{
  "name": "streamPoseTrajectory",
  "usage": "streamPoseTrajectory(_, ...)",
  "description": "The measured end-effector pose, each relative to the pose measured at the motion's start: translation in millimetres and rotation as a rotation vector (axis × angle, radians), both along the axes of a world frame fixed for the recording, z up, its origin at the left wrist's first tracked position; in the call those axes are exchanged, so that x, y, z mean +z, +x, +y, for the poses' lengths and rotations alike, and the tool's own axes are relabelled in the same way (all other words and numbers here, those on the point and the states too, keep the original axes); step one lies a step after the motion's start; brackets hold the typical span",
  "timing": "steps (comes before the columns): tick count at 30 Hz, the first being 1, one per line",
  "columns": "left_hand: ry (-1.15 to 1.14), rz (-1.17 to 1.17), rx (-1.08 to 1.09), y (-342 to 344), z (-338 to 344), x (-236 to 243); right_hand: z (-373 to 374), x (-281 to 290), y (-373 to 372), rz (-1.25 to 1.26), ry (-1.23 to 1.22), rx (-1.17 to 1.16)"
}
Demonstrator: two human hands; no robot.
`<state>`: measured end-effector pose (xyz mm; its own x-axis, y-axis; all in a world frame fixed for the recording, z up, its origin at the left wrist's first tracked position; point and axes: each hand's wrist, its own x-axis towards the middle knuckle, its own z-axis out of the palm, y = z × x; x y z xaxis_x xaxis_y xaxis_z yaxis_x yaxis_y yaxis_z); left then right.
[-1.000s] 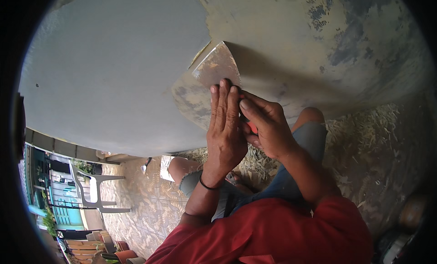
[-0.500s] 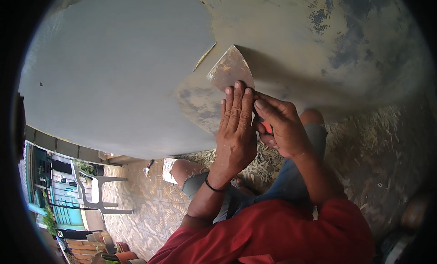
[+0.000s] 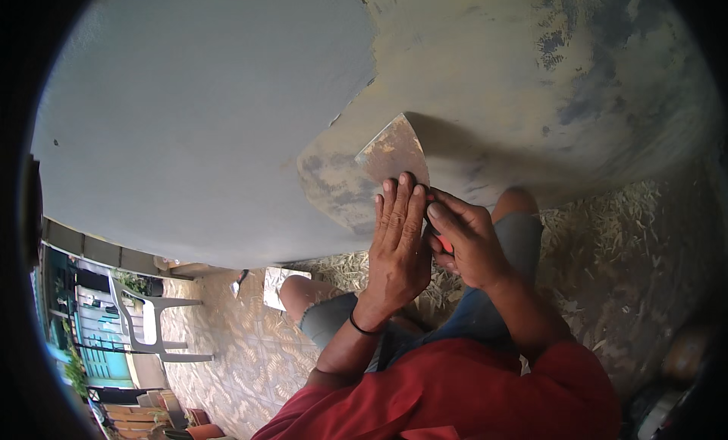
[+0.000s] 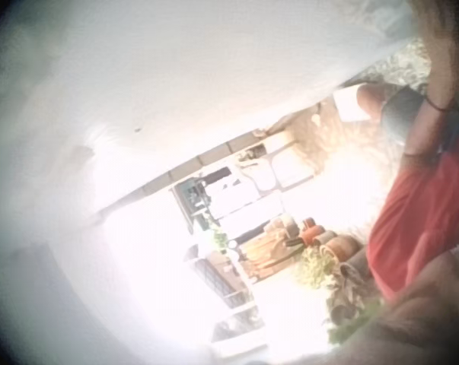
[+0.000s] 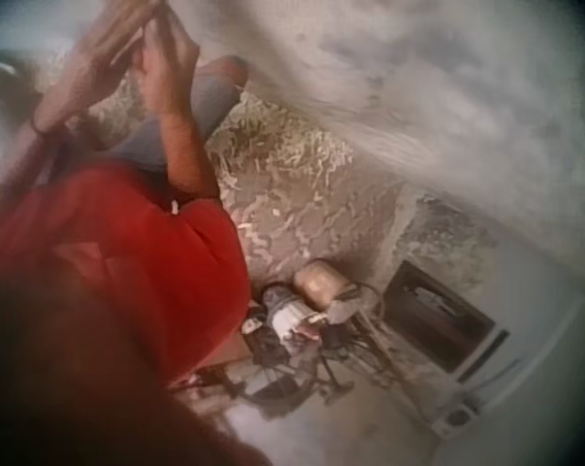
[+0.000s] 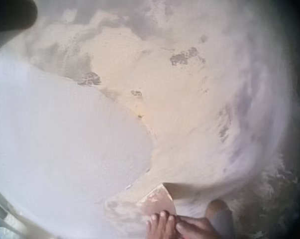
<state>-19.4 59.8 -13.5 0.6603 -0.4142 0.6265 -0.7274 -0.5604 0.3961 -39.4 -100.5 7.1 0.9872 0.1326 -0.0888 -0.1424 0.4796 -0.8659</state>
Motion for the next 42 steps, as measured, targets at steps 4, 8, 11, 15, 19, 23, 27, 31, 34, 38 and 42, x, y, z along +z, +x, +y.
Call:
streamPoseTrajectory(4, -0.033, 0.000, -0.017, 2, 10, -9, 7, -4, -4, 0.042, 0.037, -0.016)
streamPoseTrajectory(8, -0.094, -0.010, 0.016, 6, 14, -3, 21, -2, 8, -0.040, 0.075, -0.028)
streamPoseTrajectory(11, 0.007, -0.133, 0.118, 25, 31, 17, 37, 14, 26, -0.108, 0.045, 0.002)
streamPoseTrajectory(15, -0.027, -0.046, 0.110, 13, 24, 18, 27, 6, 21, -0.109, 0.062, 0.016)
streamPoseTrajectory(19, -0.087, -0.004, 0.099, 9, 14, 7, 30, 12, 27, -0.136, 0.047, 0.004)
streamPoseTrajectory(23, 0.046, -0.143, 0.152, 21, 29, 24, 35, 16, 24, -0.112, 0.052, 0.037)
streamPoseTrajectory(27, -0.034, -0.061, 0.145, 10, 19, 16, 34, 11, 18, -0.108, 0.091, 0.028)
streamPoseTrajectory(31, 0.006, -0.025, 0.142, 8, 19, 3, 36, -4, 19, -0.112, 0.064, -0.023)
streamPoseTrajectory(34, 0.034, -0.116, 0.179, 18, 36, 19, 50, 9, 22, -0.156, 0.048, 0.009)
streamPoseTrajectory(38, -0.020, -0.021, 0.112, 13, 34, 19, 49, 10, 21, -0.070, 0.113, 0.012)
streamPoseTrajectory(42, 0.052, -0.014, 0.117, 3, 29, -1, 42, -11, 10, -0.067, 0.086, -0.015)
